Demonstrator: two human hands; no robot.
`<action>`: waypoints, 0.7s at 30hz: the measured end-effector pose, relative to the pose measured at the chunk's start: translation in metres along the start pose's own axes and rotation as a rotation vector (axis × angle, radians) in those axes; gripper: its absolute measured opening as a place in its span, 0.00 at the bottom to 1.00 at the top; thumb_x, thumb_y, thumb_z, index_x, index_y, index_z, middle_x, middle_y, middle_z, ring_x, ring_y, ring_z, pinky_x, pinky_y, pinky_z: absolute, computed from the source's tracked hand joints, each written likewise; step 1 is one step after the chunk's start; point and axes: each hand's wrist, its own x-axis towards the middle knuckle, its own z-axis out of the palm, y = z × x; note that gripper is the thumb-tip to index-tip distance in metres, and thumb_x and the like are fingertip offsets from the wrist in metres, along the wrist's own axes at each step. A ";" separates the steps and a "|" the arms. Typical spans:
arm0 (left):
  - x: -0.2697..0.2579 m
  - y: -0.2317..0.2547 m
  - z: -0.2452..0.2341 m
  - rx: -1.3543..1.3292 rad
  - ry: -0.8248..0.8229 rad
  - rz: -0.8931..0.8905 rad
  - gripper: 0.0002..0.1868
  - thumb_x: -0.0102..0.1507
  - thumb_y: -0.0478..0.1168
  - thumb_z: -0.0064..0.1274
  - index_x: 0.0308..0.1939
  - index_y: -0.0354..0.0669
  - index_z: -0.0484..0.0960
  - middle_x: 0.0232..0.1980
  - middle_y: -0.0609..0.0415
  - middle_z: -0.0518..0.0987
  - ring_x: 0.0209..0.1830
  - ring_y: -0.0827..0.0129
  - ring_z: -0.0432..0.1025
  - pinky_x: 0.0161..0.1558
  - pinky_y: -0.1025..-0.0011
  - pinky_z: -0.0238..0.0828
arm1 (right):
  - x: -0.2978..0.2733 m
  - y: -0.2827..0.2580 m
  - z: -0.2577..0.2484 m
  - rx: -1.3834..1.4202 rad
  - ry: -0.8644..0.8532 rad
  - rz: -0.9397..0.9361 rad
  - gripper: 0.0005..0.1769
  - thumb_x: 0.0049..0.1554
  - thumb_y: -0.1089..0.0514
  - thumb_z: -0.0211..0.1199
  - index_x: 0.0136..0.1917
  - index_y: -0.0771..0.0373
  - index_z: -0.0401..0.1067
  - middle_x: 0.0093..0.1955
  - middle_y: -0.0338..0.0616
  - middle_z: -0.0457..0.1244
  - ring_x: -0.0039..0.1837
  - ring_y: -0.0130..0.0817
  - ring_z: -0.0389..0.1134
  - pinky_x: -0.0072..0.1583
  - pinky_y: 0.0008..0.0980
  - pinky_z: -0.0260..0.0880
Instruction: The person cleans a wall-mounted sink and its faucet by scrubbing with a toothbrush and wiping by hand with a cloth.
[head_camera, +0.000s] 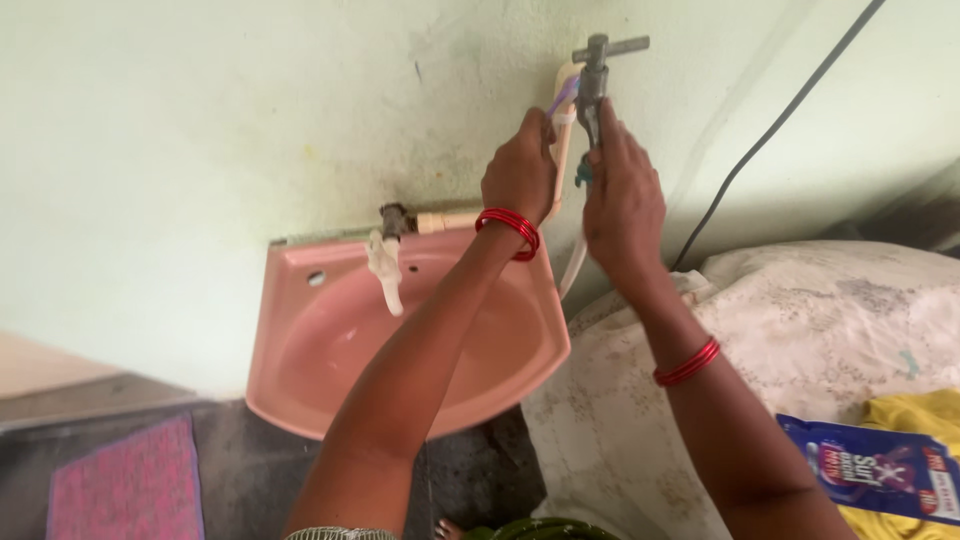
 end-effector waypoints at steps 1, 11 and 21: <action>0.001 0.000 -0.004 0.040 -0.071 -0.024 0.10 0.72 0.45 0.36 0.46 0.47 0.73 0.35 0.47 0.83 0.35 0.44 0.76 0.34 0.49 0.69 | -0.001 0.000 0.005 -0.008 0.008 0.012 0.30 0.67 0.64 0.49 0.81 0.64 0.55 0.63 0.55 0.67 0.62 0.49 0.68 0.61 0.47 0.67; 0.001 -0.052 0.026 -0.461 -0.234 -0.048 0.20 0.77 0.52 0.32 0.41 0.45 0.74 0.25 0.53 0.72 0.22 0.67 0.69 0.29 0.66 0.67 | -0.005 -0.009 0.032 -0.078 0.250 -0.030 0.25 0.72 0.62 0.45 0.80 0.66 0.58 0.73 0.60 0.64 0.77 0.55 0.62 0.72 0.52 0.61; 0.016 -0.050 0.051 -0.698 -0.232 -0.025 0.22 0.78 0.50 0.31 0.40 0.42 0.74 0.26 0.54 0.70 0.23 0.72 0.67 0.29 0.69 0.66 | -0.003 -0.031 0.032 -0.065 0.276 0.033 0.25 0.72 0.65 0.46 0.81 0.65 0.59 0.56 0.52 0.69 0.46 0.34 0.67 0.49 0.37 0.69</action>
